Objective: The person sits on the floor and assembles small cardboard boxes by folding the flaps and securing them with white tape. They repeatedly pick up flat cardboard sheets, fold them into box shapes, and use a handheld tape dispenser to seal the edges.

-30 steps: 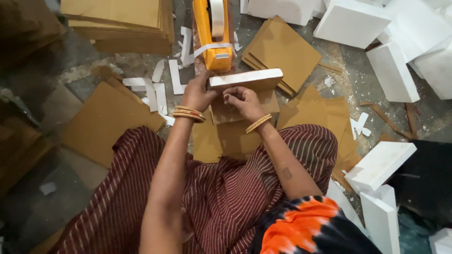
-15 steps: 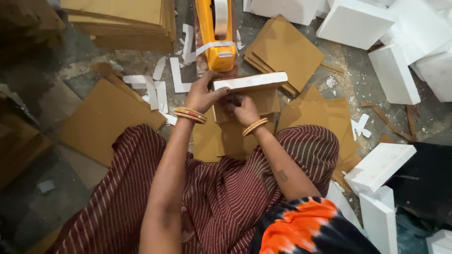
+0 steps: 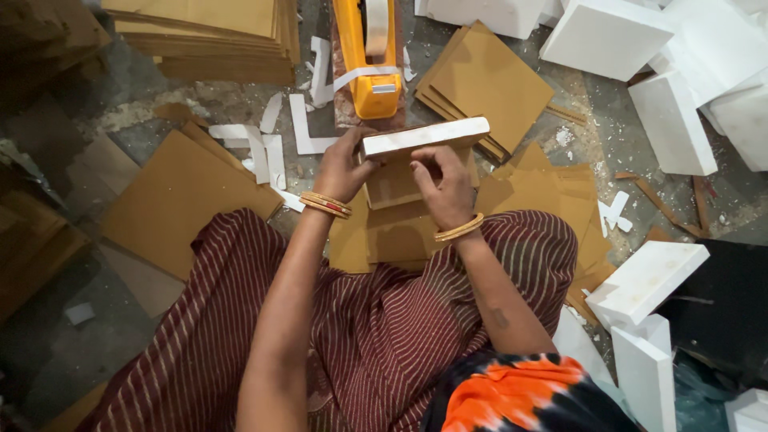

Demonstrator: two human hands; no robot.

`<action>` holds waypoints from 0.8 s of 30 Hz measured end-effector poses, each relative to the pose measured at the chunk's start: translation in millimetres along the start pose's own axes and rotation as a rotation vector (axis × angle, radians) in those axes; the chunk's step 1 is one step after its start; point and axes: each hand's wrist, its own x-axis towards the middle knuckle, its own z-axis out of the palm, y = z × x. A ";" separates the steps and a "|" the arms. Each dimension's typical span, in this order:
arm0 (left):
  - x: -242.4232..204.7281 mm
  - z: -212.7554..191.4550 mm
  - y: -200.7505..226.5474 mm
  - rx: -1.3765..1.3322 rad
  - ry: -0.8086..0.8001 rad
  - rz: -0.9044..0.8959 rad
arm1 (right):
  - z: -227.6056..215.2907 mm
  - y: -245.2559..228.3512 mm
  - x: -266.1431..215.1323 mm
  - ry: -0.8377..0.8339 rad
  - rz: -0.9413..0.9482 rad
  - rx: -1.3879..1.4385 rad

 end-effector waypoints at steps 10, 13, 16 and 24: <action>2.6 7.3 -14.7 0.056 0.031 0.004 | 14.4 5.5 45.9 -0.036 -0.295 -0.322; 4.0 10.8 -22.4 0.081 0.033 -0.033 | 17.1 10.4 42.4 -0.024 -0.311 -0.091; 10.1 8.9 -20.8 0.124 0.009 -0.112 | 17.8 12.2 31.3 0.010 -0.302 0.116; 11.0 2.9 -17.1 0.035 0.058 0.118 | 27.5 21.5 19.2 -0.304 0.244 0.874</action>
